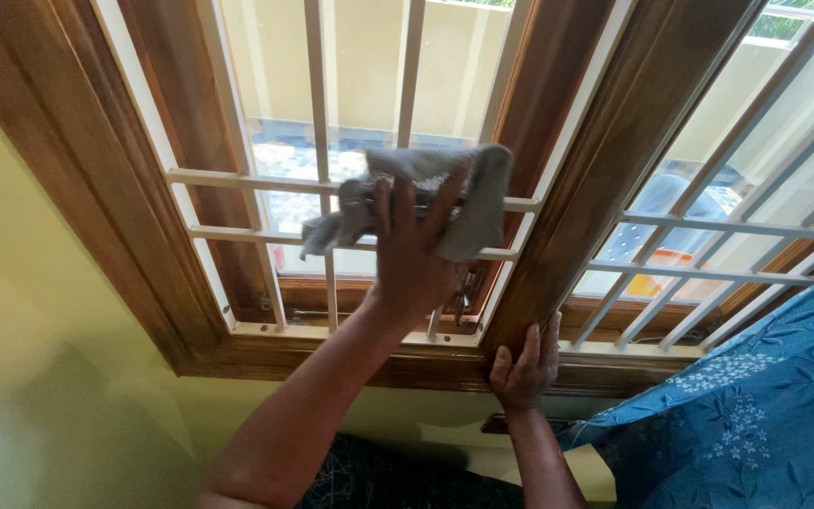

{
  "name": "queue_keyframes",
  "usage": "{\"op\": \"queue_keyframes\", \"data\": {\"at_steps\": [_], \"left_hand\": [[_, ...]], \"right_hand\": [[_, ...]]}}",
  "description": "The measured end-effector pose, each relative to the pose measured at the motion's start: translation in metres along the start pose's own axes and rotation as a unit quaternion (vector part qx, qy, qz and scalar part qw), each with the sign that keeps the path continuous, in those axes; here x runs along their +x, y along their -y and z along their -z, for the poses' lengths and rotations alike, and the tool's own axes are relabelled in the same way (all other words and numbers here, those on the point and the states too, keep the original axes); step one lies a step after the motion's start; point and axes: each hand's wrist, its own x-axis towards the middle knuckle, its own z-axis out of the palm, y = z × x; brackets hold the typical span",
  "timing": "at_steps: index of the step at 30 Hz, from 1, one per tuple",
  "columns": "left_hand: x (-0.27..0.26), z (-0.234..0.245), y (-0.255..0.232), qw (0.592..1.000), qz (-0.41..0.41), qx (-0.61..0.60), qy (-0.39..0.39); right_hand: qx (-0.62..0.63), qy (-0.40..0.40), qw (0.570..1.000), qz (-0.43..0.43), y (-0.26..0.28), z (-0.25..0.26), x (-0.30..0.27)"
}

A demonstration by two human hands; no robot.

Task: The person wipes the wooden frames and glass panes of a window with a cloth, cleaning different sections between the metal safety bars.

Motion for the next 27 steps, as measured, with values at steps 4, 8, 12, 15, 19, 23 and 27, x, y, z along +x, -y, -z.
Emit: {"op": "queue_keyframes", "data": {"at_steps": [4,8,12,15,19,23,27], "left_hand": [[-0.016,-0.021,-0.037,0.996,-0.009,-0.043,0.076],[-0.025,-0.021,-0.047,0.998,-0.008,-0.045,0.046],[-0.050,-0.018,-0.049,0.997,-0.029,-0.013,0.069],[-0.069,-0.022,-0.039,0.991,0.006,-0.037,0.131],[-0.089,-0.024,-0.003,0.997,0.052,-0.032,0.057],[-0.102,-0.022,0.034,0.998,0.051,0.022,-0.024],[-0.109,-0.006,0.068,0.991,0.096,0.070,-0.061]], "right_hand": [[-0.002,0.001,1.000,-0.002,0.000,0.000,0.000],[-0.012,0.005,1.000,-0.007,0.000,0.001,-0.001],[-0.004,0.001,1.000,-0.006,0.003,0.002,0.000],[-0.007,0.006,1.000,-0.010,0.003,0.003,0.000],[-0.007,0.007,1.000,-0.010,0.001,0.002,-0.001],[-0.019,0.011,1.000,-0.011,0.000,0.000,-0.004],[-0.022,0.021,0.999,-0.021,-0.003,0.000,-0.006]]}}
